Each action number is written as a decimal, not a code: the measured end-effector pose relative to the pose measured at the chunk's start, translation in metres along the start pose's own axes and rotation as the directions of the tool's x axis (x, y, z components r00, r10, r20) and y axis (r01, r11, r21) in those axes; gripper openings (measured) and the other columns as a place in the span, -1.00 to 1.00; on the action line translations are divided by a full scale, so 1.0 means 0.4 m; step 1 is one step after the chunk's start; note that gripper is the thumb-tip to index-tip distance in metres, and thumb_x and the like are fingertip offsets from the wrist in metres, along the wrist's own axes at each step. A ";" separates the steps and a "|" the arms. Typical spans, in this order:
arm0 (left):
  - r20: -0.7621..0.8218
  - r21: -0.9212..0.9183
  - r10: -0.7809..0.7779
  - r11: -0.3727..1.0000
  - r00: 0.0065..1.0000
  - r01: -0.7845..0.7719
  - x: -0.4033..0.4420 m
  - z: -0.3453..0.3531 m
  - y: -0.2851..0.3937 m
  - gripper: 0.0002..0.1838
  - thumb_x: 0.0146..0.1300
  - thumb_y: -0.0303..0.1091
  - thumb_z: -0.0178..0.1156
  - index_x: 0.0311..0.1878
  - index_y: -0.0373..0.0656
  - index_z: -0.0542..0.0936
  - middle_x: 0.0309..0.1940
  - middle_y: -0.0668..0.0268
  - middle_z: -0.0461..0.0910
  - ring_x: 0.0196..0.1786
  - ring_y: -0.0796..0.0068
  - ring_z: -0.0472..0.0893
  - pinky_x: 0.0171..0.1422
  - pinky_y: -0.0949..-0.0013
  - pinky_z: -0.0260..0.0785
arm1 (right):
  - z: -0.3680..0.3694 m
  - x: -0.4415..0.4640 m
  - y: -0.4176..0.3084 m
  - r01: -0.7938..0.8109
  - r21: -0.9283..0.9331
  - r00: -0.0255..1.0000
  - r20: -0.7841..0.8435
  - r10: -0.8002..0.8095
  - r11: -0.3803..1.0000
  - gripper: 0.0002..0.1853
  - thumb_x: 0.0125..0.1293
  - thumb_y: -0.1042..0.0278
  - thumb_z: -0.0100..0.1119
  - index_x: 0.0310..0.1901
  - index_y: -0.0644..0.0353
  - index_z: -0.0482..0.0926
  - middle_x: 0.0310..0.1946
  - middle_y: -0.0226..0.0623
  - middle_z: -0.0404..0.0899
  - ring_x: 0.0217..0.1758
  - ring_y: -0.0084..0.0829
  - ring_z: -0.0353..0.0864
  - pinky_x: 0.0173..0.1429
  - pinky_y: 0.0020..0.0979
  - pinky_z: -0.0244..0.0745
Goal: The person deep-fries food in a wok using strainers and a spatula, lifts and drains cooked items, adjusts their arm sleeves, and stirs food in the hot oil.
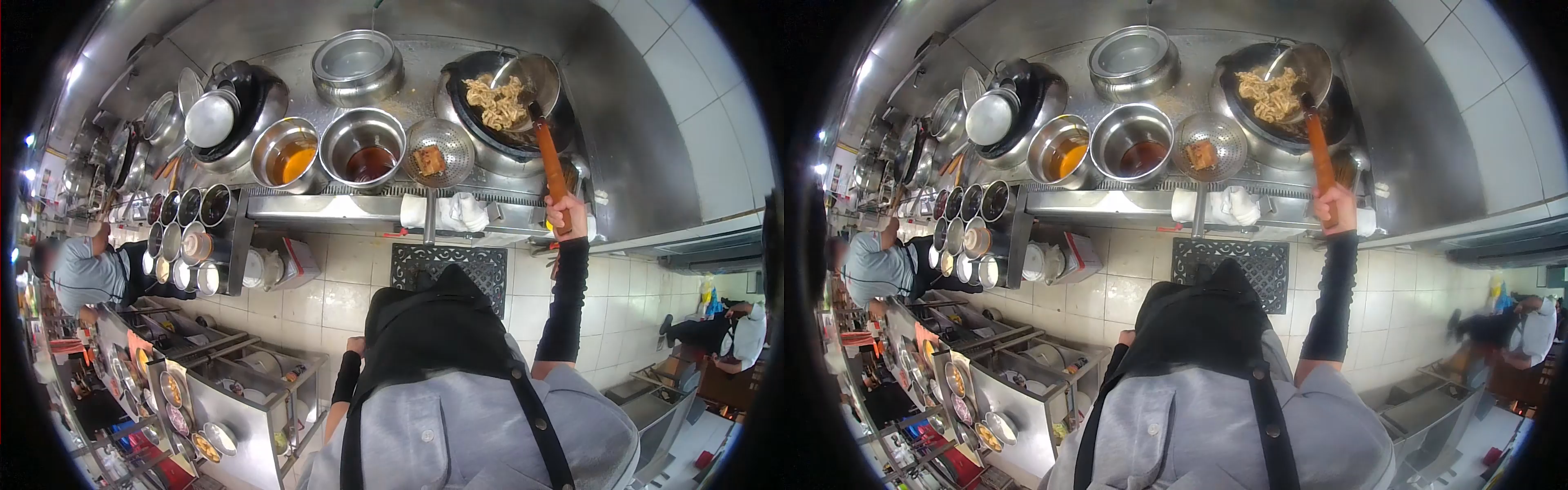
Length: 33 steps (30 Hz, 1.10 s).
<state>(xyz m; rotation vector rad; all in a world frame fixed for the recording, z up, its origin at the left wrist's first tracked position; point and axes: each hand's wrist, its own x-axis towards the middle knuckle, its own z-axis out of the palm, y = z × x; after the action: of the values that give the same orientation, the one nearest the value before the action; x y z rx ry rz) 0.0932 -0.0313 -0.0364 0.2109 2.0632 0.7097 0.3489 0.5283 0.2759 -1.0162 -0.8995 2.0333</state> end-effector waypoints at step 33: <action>0.008 -0.156 -0.058 0.986 0.998 0.058 0.002 0.034 -0.085 -0.70 0.14 -0.24 0.16 -0.26 -0.29 0.71 -0.29 0.05 0.72 -0.16 0.13 0.71 -0.06 0.24 0.50 | 0.148 0.004 -0.041 0.228 -0.135 0.919 -0.299 -0.259 0.964 -0.87 -0.07 0.62 0.04 -0.40 0.38 0.42 -0.66 -0.32 0.33 -0.78 -0.54 0.24 -0.71 -0.51 0.06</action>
<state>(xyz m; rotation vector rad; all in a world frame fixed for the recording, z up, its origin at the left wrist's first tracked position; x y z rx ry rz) 0.1081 -0.0534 -0.0616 0.0627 1.9913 0.8301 0.3026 0.5219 0.3155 -1.1784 -0.9100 1.5783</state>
